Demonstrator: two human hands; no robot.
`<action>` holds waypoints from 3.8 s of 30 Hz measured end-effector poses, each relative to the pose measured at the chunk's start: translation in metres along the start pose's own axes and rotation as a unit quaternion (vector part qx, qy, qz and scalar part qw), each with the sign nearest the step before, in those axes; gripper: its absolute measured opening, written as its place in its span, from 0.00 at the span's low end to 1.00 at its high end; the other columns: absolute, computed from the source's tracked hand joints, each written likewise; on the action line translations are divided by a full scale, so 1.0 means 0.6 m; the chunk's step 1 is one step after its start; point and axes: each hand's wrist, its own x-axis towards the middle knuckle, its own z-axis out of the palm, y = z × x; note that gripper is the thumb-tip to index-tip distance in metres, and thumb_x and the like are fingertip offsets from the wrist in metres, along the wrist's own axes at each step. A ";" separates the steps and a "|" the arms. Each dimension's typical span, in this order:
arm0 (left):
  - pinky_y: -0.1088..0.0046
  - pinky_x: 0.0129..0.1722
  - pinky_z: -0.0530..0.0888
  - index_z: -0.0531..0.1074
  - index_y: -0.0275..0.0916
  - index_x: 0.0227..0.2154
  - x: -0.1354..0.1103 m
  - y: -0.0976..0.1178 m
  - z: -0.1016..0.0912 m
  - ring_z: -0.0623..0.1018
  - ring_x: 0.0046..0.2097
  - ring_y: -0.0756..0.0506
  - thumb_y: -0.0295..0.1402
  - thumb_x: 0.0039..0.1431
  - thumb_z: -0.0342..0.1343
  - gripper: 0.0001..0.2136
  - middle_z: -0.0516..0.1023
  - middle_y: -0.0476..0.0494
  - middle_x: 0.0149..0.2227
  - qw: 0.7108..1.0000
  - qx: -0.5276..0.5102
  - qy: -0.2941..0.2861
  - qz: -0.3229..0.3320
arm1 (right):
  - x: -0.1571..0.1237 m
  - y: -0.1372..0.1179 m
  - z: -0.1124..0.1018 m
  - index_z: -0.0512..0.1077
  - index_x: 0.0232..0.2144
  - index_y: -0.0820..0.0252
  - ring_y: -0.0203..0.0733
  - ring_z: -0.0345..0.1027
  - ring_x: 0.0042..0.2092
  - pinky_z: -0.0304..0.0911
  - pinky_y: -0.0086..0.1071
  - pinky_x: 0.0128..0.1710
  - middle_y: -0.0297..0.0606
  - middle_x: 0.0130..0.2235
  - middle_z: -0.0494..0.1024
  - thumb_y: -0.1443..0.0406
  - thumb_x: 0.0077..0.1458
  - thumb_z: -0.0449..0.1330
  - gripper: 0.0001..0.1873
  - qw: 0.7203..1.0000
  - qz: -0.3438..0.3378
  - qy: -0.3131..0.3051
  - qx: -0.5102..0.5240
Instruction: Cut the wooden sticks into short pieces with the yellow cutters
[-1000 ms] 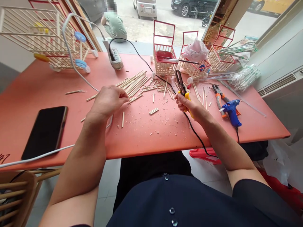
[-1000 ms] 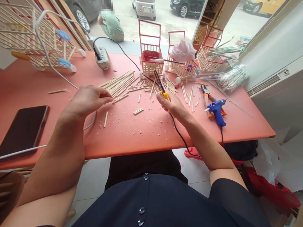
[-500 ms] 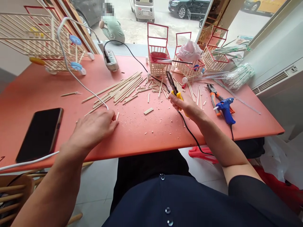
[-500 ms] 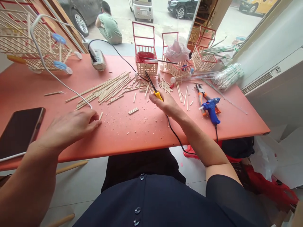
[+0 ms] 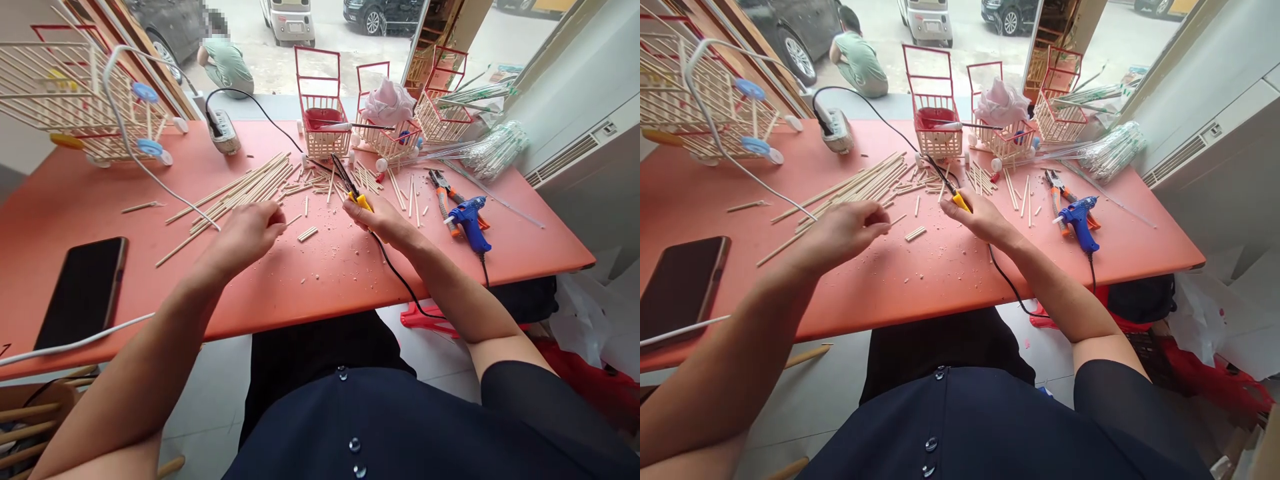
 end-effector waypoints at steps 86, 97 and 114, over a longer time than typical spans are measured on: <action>0.62 0.44 0.75 0.80 0.43 0.32 0.054 0.024 0.028 0.85 0.39 0.38 0.35 0.55 0.58 0.07 0.87 0.43 0.34 0.995 -0.035 -0.031 0.085 | -0.005 -0.014 -0.004 0.67 0.37 0.54 0.42 0.59 0.40 0.54 0.39 0.43 0.35 0.36 0.69 0.23 0.62 0.58 0.42 0.995 -0.024 -0.005 -0.101; 0.60 0.42 0.73 0.72 0.45 0.26 0.059 0.008 0.036 0.82 0.40 0.35 0.34 0.58 0.62 0.06 0.83 0.40 0.32 0.998 0.018 -0.016 0.065 | -0.005 -0.012 0.001 0.64 0.36 0.54 0.42 0.61 0.40 0.55 0.39 0.44 0.34 0.36 0.68 0.23 0.61 0.58 0.41 0.994 -0.026 -0.015 -0.101; 0.63 0.42 0.73 0.75 0.45 0.26 0.056 -0.008 0.032 0.78 0.35 0.41 0.29 0.55 0.64 0.06 0.77 0.47 0.27 0.979 -0.197 0.028 0.045 | -0.007 -0.010 0.010 0.68 0.38 0.55 0.44 0.64 0.41 0.55 0.39 0.44 0.35 0.36 0.70 0.23 0.58 0.59 0.43 0.995 -0.005 -0.023 -0.095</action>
